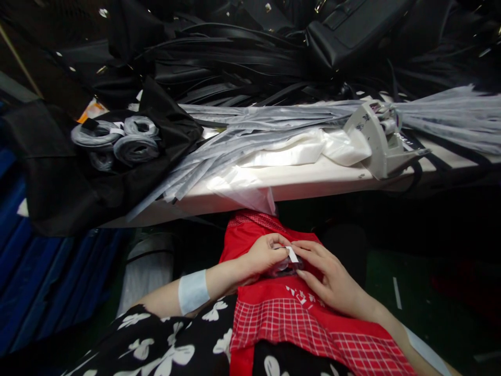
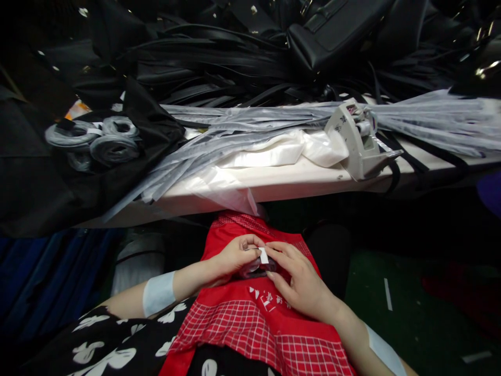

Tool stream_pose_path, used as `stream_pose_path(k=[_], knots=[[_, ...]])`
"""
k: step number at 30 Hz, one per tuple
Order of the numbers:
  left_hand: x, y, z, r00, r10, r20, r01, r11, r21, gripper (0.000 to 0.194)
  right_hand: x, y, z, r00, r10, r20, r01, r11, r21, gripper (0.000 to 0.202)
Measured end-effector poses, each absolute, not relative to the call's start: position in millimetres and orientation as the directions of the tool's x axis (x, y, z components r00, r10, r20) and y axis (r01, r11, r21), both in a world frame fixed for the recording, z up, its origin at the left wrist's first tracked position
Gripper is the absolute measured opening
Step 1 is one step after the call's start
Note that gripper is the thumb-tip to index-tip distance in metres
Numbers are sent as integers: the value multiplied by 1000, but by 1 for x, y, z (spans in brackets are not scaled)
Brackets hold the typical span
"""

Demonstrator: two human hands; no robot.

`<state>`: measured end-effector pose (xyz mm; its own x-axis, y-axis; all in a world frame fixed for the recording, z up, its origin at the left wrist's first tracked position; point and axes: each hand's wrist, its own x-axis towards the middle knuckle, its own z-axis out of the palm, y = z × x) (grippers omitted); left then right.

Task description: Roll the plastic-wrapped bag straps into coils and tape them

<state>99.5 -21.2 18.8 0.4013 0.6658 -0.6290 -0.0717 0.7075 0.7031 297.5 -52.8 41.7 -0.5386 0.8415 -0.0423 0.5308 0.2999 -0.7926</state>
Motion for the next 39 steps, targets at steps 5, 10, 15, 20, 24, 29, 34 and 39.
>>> stream_pose_path(k=[5,10,15,20,24,29,34,39], knots=[[105,0,33,408,744,-530,-181,635,751,34,303,-42,43,-494,869,6,509,295,-809,50],[105,30,40,407,774,-485,-211,596,775,43,341,11,72,-202,935,290,682,347,-643,35],[103,47,30,443,791,-423,-286,572,769,52,409,101,103,124,815,567,863,194,-467,29],[99,44,34,455,778,-433,-364,606,707,50,455,166,110,297,913,280,876,-143,-461,30],[91,43,33,439,774,-456,-374,619,691,45,476,179,110,431,858,281,835,-261,-484,33],[85,46,28,436,770,-466,-335,619,710,44,493,174,104,421,906,38,690,-293,-661,33],[89,49,35,463,751,-470,-311,635,707,42,494,159,100,392,920,2,537,-227,-812,39],[94,50,32,488,759,-431,-324,616,718,44,499,125,99,443,893,77,511,-181,-840,33]])
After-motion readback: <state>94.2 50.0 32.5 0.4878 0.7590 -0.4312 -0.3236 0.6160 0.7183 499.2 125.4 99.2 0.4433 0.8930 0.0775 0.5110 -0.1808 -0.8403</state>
